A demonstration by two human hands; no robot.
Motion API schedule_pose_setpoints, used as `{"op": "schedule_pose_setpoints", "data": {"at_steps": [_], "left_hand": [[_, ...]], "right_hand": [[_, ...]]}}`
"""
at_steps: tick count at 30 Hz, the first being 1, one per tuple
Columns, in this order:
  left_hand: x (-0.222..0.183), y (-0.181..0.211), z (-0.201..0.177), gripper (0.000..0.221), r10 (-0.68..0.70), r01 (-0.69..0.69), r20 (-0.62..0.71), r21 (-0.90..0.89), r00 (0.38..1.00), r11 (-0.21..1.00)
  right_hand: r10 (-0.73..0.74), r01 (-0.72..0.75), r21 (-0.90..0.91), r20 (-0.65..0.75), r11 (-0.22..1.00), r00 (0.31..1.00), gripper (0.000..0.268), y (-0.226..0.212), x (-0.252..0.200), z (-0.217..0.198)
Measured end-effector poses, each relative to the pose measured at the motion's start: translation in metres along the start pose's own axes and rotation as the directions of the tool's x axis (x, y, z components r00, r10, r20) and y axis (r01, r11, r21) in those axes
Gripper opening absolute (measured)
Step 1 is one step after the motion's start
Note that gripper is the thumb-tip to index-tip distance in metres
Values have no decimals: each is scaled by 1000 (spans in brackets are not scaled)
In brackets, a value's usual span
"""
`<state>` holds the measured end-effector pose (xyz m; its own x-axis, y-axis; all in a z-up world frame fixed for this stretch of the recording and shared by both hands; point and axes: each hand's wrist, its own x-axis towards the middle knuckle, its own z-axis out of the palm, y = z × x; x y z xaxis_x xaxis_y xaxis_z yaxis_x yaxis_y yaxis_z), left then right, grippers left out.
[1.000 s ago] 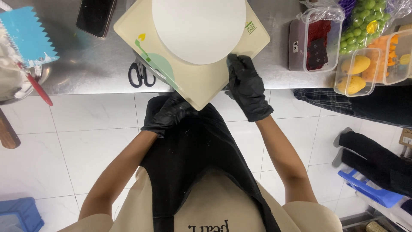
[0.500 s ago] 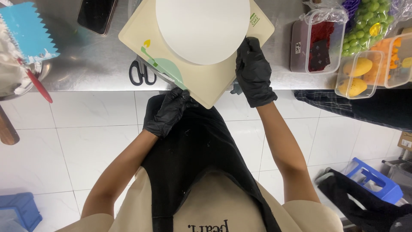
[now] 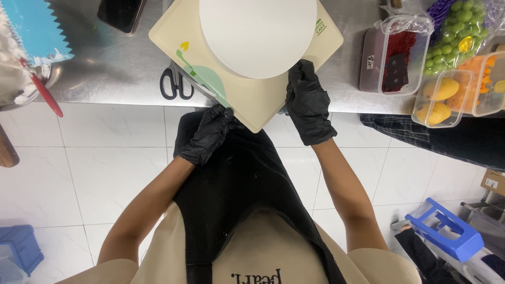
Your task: Cleaning a cake scraper and wiping down a cake base to remove frosting residue.
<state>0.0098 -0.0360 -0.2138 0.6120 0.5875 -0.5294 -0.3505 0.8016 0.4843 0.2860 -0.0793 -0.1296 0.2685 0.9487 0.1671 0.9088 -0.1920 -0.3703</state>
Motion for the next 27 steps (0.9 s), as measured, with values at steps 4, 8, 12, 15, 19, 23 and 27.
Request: {"op": "schedule_pose_setpoints", "data": {"at_steps": [4, 8, 12, 15, 19, 23, 27], "left_hand": [[4, -5, -4, 20, -19, 19, -33, 21, 999, 1000], [7, -9, -7, 20, -11, 14, -58, 61, 998, 998], [3, -2, 0, 19, -24, 31, -81, 90, 996, 995], [5, -4, -2, 17, -51, 65, -113, 124, 992, 990], [11, -14, -8, 16, -58, 71, -108, 117, 992, 991], [15, -16, -3, 10, 10, -8, -4, 330, 1000, 944], [-12, 32, 42, 13, 2, -23, 52, 397, 999, 917]], "right_hand": [[-92, 90, -34, -71, 995, 993, 42, 8, -10, 14], [-110, 108, -25, -83, 994, 990, 43, -4, -14, 10], [-73, 73, -47, -13, 996, 997, 48, -22, -18, 2], [-8, 9, -20, 95, 1000, 995, 53, -40, -18, -8], [-107, 110, -67, 42, 992, 993, 59, -62, -25, -12], [-211, 194, 129, 143, 973, 967, 66, -72, -28, -25], [-123, 77, 216, 205, 973, 971, 53, -45, -17, -48]]}}
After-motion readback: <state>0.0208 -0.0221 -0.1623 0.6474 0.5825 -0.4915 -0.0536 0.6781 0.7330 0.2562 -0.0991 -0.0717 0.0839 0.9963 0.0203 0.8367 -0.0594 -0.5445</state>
